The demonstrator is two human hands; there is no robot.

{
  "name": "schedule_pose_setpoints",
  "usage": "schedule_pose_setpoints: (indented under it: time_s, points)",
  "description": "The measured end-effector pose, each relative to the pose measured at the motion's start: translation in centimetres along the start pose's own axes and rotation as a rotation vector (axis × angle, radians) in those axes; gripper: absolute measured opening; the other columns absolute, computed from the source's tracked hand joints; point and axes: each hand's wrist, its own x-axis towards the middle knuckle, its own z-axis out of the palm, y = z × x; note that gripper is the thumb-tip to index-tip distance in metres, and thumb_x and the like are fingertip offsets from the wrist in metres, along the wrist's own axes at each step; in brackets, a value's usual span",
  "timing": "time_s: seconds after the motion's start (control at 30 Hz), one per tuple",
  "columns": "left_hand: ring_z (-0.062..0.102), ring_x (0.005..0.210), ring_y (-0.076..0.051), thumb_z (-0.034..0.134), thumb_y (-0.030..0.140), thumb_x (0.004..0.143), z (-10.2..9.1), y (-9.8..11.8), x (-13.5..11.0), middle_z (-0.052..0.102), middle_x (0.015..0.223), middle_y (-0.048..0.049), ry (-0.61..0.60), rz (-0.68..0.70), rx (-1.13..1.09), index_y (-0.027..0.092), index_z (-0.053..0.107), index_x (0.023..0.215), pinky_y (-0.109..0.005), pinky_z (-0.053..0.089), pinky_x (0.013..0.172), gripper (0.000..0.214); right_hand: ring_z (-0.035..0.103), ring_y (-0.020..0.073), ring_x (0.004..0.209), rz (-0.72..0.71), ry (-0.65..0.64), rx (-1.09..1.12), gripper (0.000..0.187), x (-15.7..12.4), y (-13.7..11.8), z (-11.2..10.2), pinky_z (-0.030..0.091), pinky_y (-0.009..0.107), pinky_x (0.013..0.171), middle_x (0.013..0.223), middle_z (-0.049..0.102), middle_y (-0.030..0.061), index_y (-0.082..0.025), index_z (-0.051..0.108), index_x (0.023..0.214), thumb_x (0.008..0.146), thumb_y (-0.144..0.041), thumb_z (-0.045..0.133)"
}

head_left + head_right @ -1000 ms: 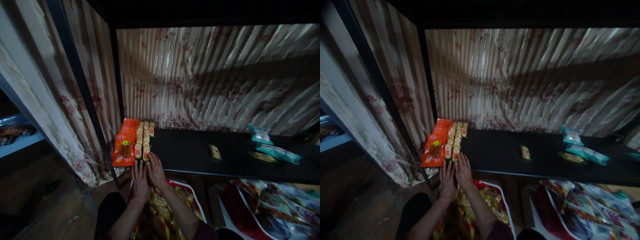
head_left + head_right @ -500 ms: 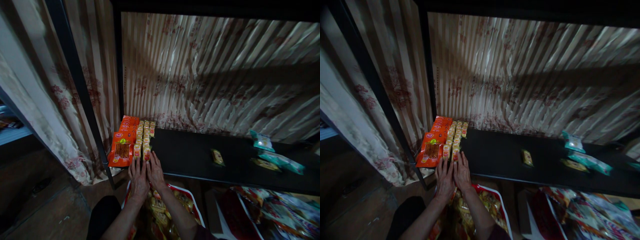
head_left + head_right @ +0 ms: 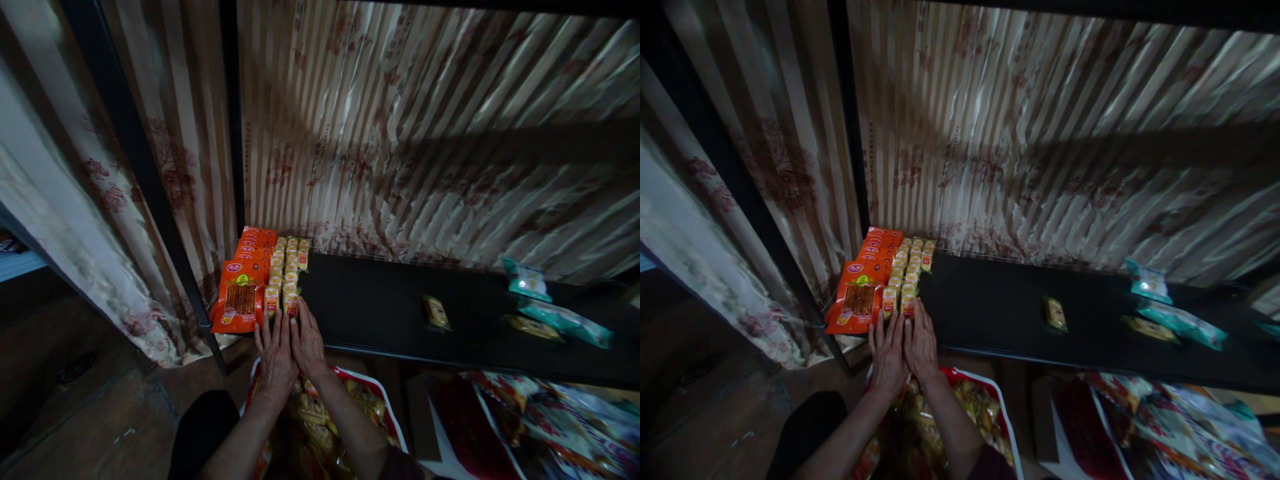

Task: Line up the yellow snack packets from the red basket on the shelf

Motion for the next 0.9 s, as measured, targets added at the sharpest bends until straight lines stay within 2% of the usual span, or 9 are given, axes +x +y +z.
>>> schedule_pose_setpoints:
  time_s: [0.17, 0.27, 0.43, 0.5, 0.6, 0.67, 0.73, 0.83, 0.9]
  points:
    - [0.019, 0.144, -0.032, 0.046, 0.017, 0.084, 0.4, -0.2, -0.2, 0.046, 0.145, -0.0105, -0.010, 0.007, -0.019, 0.016, 0.044, 0.140, -0.058, 0.016, 0.116, 0.056, 0.039, 0.0209, 0.136, 0.004, -0.010, -0.012, 0.051, 0.0, -0.2, -0.1, 0.036, 0.044, 0.112, 0.146, 0.044, 0.0139, -0.014, 0.037, 0.144, 0.098, -0.035, 0.029]
    - [0.016, 0.145, -0.031, 0.044, 0.016, 0.085, 0.6, -0.2, -0.3, 0.043, 0.147, -0.0110, 0.006, 0.012, -0.009, 0.016, 0.041, 0.142, -0.057, 0.017, 0.116, 0.057, 0.034, 0.0219, 0.139, 0.015, 0.009, -0.013, 0.051, -0.2, -0.3, -0.1, 0.036, 0.045, 0.112, 0.149, 0.039, 0.0137, -0.015, 0.036, 0.144, 0.098, -0.036, 0.030]
    - [0.019, 0.145, -0.031, 0.038, 0.017, 0.090, 0.7, -0.3, -0.3, 0.040, 0.149, -0.0128, 0.076, 0.052, -0.014, 0.017, 0.041, 0.141, -0.058, 0.025, 0.113, 0.051, 0.031, 0.0232, 0.140, 0.011, 0.075, -0.024, 0.052, -2.1, -0.3, -0.9, 0.033, 0.049, 0.112, 0.151, 0.036, 0.0132, -0.018, 0.031, 0.147, 0.098, -0.034, 0.032]
    - [0.019, 0.144, -0.031, 0.040, 0.018, 0.091, 0.3, -0.3, -0.5, 0.042, 0.147, -0.0140, 0.117, 0.107, -0.056, 0.016, 0.043, 0.139, -0.057, 0.029, 0.111, 0.049, 0.032, 0.0234, 0.140, 0.003, 0.096, -0.031, 0.051, -3.6, -0.4, -1.6, 0.034, 0.049, 0.112, 0.150, 0.036, 0.0133, -0.018, 0.031, 0.146, 0.098, -0.033, 0.033]
    - [0.027, 0.142, -0.028, 0.041, 0.015, 0.089, -0.6, 0.0, -1.3, 0.051, 0.139, -0.0139, 0.124, 0.276, -0.177, 0.014, 0.051, 0.130, -0.052, 0.037, 0.109, 0.043, 0.035, 0.0229, 0.138, -0.009, 0.095, -0.039, 0.049, -6.4, -0.3, -2.6, 0.037, 0.048, 0.111, 0.149, 0.037, 0.0134, -0.018, 0.035, 0.144, 0.096, -0.028, 0.036]
    - [0.038, 0.136, -0.025, 0.039, 0.010, 0.087, -1.0, 0.5, -2.2, 0.059, 0.130, -0.0121, 0.054, 0.375, -0.265, 0.014, 0.057, 0.122, -0.046, 0.042, 0.107, 0.040, 0.036, 0.0228, 0.137, 0.001, 0.078, -0.053, 0.049, -8.7, 0.0, -3.2, 0.038, 0.047, 0.111, 0.149, 0.038, 0.0133, -0.017, 0.038, 0.142, 0.093, -0.022, 0.038]
    - [0.048, 0.127, -0.022, 0.037, 0.007, 0.086, -1.1, 1.2, -3.5, 0.065, 0.121, -0.0108, -0.069, 0.427, -0.328, 0.015, 0.061, 0.116, -0.041, 0.046, 0.104, 0.040, 0.039, 0.0233, 0.136, 0.031, 0.060, -0.079, 0.051, -11.1, 0.5, -3.6, 0.039, 0.047, 0.110, 0.146, 0.042, 0.0138, -0.016, 0.043, 0.140, 0.089, -0.016, 0.040]
    - [0.058, 0.114, -0.021, 0.038, 0.007, 0.084, -0.9, 2.3, -5.8, 0.067, 0.116, -0.0105, -0.314, 0.428, -0.354, 0.016, 0.063, 0.114, -0.041, 0.048, 0.101, 0.040, 0.044, 0.0251, 0.132, 0.102, 0.018, -0.132, 0.049, -14.4, 1.0, -4.2, 0.043, 0.047, 0.107, 0.139, 0.050, 0.0154, -0.014, 0.054, 0.130, 0.082, -0.009, 0.042]
    - [0.057, 0.116, -0.022, 0.040, 0.006, 0.081, -0.8, 2.8, -7.2, 0.065, 0.120, -0.0118, -0.476, 0.405, -0.324, 0.015, 0.060, 0.119, -0.044, 0.046, 0.104, 0.044, 0.044, 0.0261, 0.132, 0.111, -0.029, -0.170, 0.047, -16.3, 1.1, -4.8, 0.044, 0.047, 0.106, 0.137, 0.053, 0.0157, -0.013, 0.060, 0.123, 0.080, -0.007, 0.042]
